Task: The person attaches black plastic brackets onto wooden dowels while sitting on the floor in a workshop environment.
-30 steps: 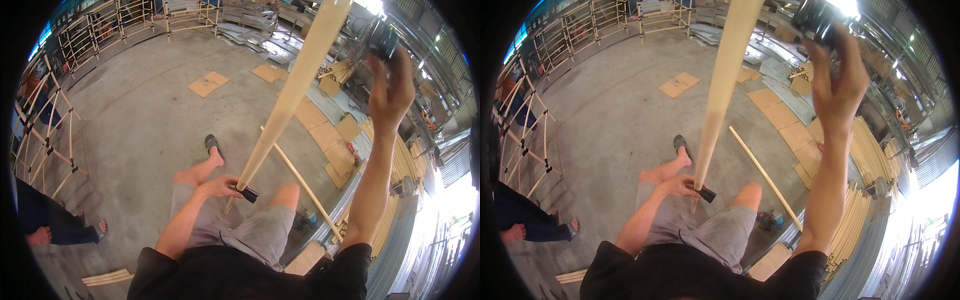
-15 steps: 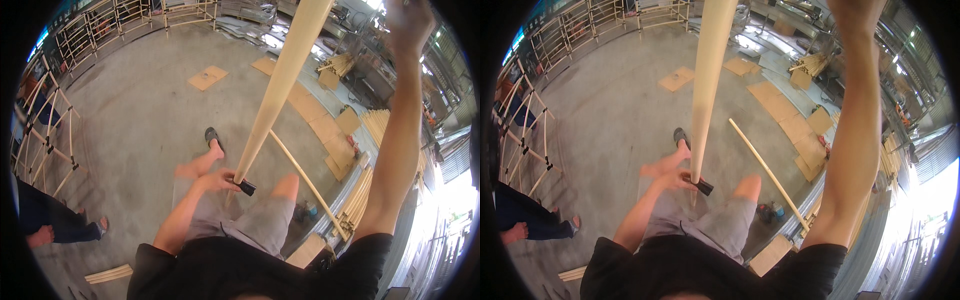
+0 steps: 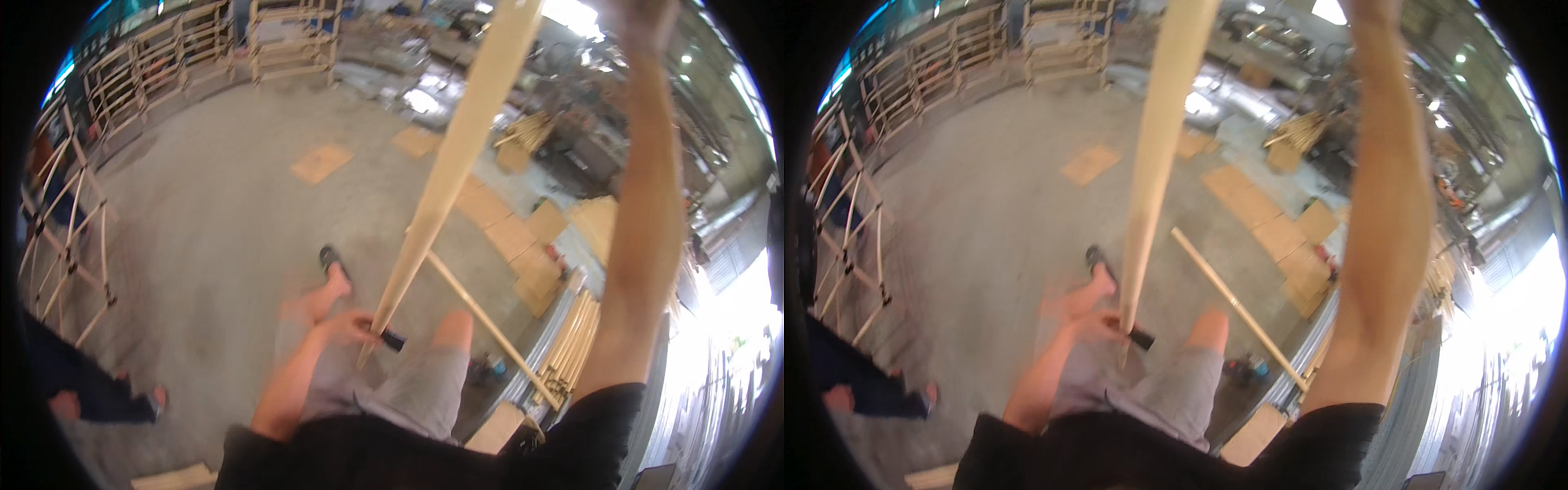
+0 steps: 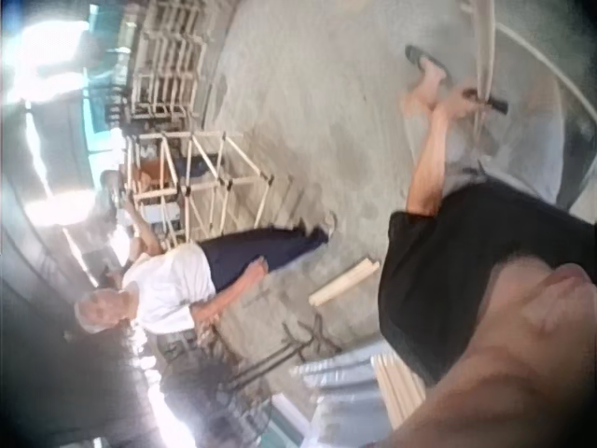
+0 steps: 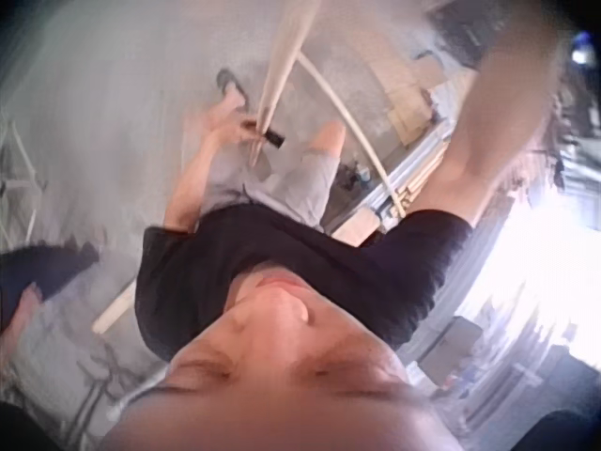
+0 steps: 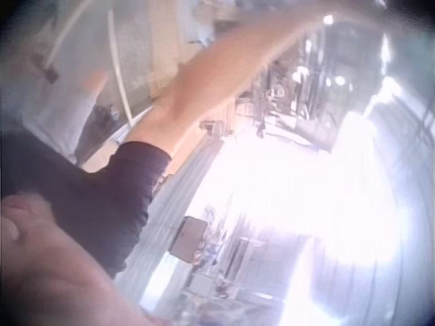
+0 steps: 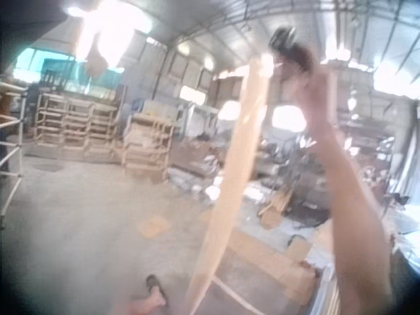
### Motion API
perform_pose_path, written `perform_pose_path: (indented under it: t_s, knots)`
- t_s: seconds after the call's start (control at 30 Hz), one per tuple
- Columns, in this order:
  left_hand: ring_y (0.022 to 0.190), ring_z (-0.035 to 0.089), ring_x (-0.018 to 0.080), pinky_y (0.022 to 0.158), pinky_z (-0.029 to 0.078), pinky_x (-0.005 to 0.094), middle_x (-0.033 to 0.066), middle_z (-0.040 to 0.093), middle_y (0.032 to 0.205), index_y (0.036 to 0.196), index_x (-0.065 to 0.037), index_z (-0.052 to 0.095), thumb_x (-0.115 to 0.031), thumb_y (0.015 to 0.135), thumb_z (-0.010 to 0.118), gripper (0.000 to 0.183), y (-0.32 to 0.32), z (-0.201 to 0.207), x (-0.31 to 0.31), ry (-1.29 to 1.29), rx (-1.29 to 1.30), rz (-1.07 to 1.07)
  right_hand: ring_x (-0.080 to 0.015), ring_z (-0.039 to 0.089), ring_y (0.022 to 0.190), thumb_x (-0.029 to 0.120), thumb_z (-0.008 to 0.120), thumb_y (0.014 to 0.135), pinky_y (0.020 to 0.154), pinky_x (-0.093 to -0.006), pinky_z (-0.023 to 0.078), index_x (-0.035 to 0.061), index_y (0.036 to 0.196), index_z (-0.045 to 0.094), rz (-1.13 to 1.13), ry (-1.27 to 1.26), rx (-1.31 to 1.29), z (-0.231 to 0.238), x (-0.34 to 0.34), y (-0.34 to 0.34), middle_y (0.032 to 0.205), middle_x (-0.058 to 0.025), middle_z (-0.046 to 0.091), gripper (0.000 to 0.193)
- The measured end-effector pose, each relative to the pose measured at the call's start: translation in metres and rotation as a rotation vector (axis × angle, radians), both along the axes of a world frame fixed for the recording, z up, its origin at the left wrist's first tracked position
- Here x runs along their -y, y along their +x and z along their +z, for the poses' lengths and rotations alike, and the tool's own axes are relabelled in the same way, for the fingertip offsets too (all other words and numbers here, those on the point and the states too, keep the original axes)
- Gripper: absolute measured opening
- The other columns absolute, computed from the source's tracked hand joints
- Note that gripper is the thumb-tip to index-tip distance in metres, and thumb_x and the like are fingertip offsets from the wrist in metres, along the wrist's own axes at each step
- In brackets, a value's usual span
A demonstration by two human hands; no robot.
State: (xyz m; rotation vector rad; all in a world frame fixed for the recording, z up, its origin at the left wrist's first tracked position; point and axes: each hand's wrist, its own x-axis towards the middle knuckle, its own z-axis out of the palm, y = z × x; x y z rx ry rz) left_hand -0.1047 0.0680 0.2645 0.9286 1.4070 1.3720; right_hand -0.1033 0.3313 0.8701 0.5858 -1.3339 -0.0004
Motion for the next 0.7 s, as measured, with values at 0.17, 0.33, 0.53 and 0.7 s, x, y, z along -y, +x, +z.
perform_pose_path:
  t_s: [0.17, 0.33, 0.53, 0.7]
  knots:
    - [0.108, 0.060, 0.0128, 0.096, 0.046, 0.0309, 0.0020, 0.069, 0.112, 0.125, -0.007, 0.065, -0.016, 0.086, 0.078, 0.042, -0.004, 0.017, 0.024, -0.063, -0.036, 0.022, -0.0369, 0.068, 0.096, 0.001, 0.065, 0.088, 0.083, -0.0401, 0.052, 0.0001, 0.121, 0.058, -0.011, 0.076, -0.103, 0.005, 0.029, -0.002, 0.105, -0.0219, 0.068, 0.034]
    - [0.110, 0.059, 0.0140, 0.098, 0.045, 0.0314, 0.0031, 0.069, 0.114, 0.126, -0.005, 0.064, -0.015, 0.086, 0.078, 0.043, 0.001, 0.032, 0.017, -0.131, -0.109, -0.012, -0.0377, 0.067, 0.097, -0.002, 0.067, 0.086, 0.083, -0.0415, 0.052, 0.0004, 0.123, 0.057, -0.058, 0.082, -0.045, -0.009, 0.026, 0.013, 0.106, -0.0220, 0.068, 0.039]
    - [0.111, 0.059, 0.0140, 0.099, 0.044, 0.0314, 0.0036, 0.069, 0.116, 0.127, -0.005, 0.063, -0.016, 0.086, 0.078, 0.046, 0.004, 0.035, 0.020, -0.072, -0.021, -0.001, -0.0352, 0.069, 0.095, 0.002, 0.068, 0.087, 0.081, -0.0400, 0.053, 0.0002, 0.124, 0.058, -0.059, -0.014, 0.181, -0.046, 0.039, 0.014, 0.103, -0.0204, 0.070, 0.038]
    - [0.112, 0.058, 0.0141, 0.100, 0.044, 0.0317, 0.0038, 0.069, 0.116, 0.127, -0.005, 0.063, -0.017, 0.086, 0.079, 0.046, 0.000, 0.016, 0.014, -0.044, -0.001, 0.018, -0.0312, 0.070, 0.095, 0.002, 0.068, 0.088, 0.081, -0.0393, 0.054, -0.0004, 0.124, 0.058, -0.112, 0.003, 0.214, -0.053, 0.046, 0.025, 0.105, -0.0202, 0.070, 0.038]
